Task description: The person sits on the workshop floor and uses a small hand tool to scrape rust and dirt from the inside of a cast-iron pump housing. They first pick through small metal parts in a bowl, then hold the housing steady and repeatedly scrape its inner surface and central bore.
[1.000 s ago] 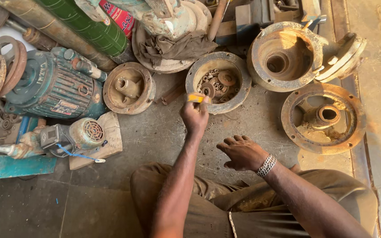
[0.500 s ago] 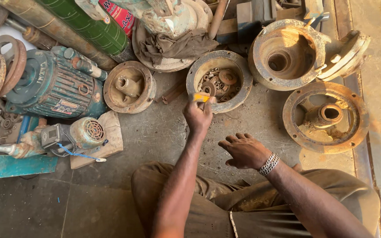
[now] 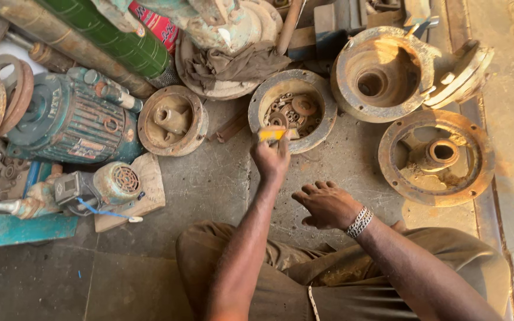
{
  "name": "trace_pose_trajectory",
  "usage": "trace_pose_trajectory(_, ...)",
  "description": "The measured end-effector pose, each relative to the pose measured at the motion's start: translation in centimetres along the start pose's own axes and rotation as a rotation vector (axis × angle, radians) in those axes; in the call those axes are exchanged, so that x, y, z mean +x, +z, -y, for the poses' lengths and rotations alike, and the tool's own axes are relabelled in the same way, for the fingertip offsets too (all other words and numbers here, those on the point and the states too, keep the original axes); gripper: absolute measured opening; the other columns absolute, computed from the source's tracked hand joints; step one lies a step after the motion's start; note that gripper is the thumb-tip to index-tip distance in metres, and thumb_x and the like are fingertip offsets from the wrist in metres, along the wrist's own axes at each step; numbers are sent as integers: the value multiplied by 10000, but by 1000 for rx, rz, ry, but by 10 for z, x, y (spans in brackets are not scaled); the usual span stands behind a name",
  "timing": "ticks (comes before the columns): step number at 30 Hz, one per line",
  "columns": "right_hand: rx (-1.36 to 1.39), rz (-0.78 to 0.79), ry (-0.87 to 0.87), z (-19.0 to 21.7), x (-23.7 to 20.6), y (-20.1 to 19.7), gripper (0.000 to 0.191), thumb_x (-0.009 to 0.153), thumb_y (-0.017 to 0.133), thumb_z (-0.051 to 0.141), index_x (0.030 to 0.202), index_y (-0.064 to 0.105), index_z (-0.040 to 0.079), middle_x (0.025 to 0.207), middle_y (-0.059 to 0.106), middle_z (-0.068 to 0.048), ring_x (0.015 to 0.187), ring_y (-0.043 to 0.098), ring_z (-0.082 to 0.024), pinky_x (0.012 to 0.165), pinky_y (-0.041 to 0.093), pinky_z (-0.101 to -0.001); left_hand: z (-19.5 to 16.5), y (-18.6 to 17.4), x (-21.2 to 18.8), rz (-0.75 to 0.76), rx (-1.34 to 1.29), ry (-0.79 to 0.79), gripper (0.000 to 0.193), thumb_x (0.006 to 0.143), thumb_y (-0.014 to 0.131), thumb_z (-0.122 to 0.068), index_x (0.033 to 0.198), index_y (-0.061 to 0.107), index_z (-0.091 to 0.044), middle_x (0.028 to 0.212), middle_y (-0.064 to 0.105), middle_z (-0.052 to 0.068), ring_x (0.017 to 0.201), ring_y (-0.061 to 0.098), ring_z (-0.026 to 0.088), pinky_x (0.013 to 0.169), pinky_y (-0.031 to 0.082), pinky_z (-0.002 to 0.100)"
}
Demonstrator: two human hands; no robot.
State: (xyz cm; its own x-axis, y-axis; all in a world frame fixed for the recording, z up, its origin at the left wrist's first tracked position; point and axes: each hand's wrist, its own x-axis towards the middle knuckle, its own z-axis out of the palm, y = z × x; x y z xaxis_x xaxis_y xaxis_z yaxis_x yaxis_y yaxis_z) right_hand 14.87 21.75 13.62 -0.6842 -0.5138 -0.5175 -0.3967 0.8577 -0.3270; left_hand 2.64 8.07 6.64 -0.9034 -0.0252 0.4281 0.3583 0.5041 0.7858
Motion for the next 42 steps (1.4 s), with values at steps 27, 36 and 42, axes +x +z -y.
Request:
trace_pose_trajectory(27,49,-50,19,-7,-7,-7,775,885,746,470,1524,392,212,1436,518,-94,1317,497,-310,1133,387,-478,-4,31,-5,195,141,-42,269,927,774,-243,985,584,-61,924,649,87,853,670,191,769,589,368)
trace_pose_trajectory(36,105,-222,291,-49,-25,-38,720,900,695,561,1429,451,138,1364,609,-108,1195,638,-291,973,560,-428,-12,24,-3,454,-69,-442,335,956,692,-352,999,659,-22,767,716,77,606,693,181,567,585,350)
trace_pose_trajectory(42,275,-713,17,-66,-16,-19,979,748,801,400,1468,292,-26,1223,628,-268,1054,661,-424,805,558,-484,-34,32,-56,473,-340,-499,401,1061,646,-322,895,725,34,734,740,130,588,684,133,489,532,302)
